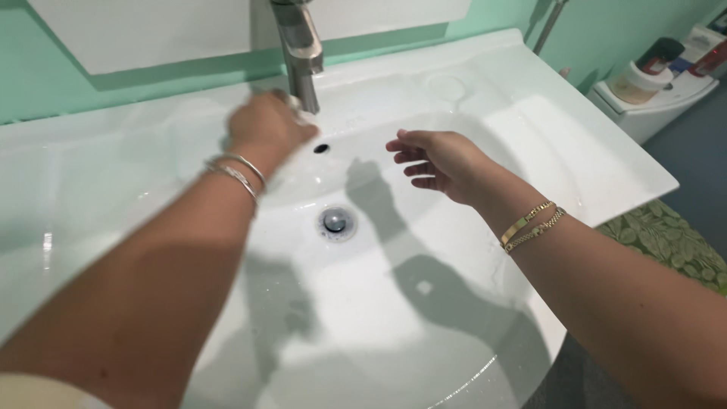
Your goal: The person wipes the surface and basin of a bathroom sink with a cloth and then cleans the faucet.
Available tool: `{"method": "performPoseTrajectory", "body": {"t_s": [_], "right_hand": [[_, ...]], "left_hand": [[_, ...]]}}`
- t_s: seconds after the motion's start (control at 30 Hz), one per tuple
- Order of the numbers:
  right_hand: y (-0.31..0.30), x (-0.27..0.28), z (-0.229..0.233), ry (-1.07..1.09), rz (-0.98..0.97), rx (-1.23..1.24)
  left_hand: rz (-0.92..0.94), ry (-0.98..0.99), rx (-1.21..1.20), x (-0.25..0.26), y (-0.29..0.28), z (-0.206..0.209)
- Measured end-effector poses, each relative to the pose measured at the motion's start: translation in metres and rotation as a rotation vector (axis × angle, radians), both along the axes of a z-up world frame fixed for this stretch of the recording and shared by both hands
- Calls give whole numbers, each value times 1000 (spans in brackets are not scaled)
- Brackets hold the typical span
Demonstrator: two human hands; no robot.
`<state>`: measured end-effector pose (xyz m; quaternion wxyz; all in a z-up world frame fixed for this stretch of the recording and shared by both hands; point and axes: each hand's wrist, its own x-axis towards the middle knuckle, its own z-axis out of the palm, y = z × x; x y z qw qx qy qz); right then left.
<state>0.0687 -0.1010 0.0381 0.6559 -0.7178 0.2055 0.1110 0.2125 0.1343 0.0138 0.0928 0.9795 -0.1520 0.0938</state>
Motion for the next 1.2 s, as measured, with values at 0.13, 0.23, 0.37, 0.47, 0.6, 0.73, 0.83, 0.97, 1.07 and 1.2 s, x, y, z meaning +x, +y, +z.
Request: {"method": "performPoseTrajectory", "body": {"t_s": [0.13,0.23,0.37,0.47,0.6,0.73,0.83,0.97,1.07,1.2], "right_hand": [[7,2,0,-12,20,18],[-3,1,6,-20,3,-8],[1,3,3,-8,16,20],[-1,2,2,-22,37,53],[-6,0,1,-11,34,40],[-2,2,-2,-4,23,45],[-12,0,-1,-14,12,30],[-4,6,-3,13,10,55],[4,12,-4,-1,42,86],[4,18,-2,-30,77,82]], "left_hand": [[-24,67,-162,2,18,13],[8,114,-24,-2,15,20],[79,84,-54,-8,12,10],[17,123,-105,4,23,23],[47,80,-33,-3,10,8],[54,97,-92,8,25,15],[3,49,41,5,23,22],[82,118,-127,-21,4,12],[55,168,-109,-20,7,21],[131,164,-151,-16,5,22]]}}
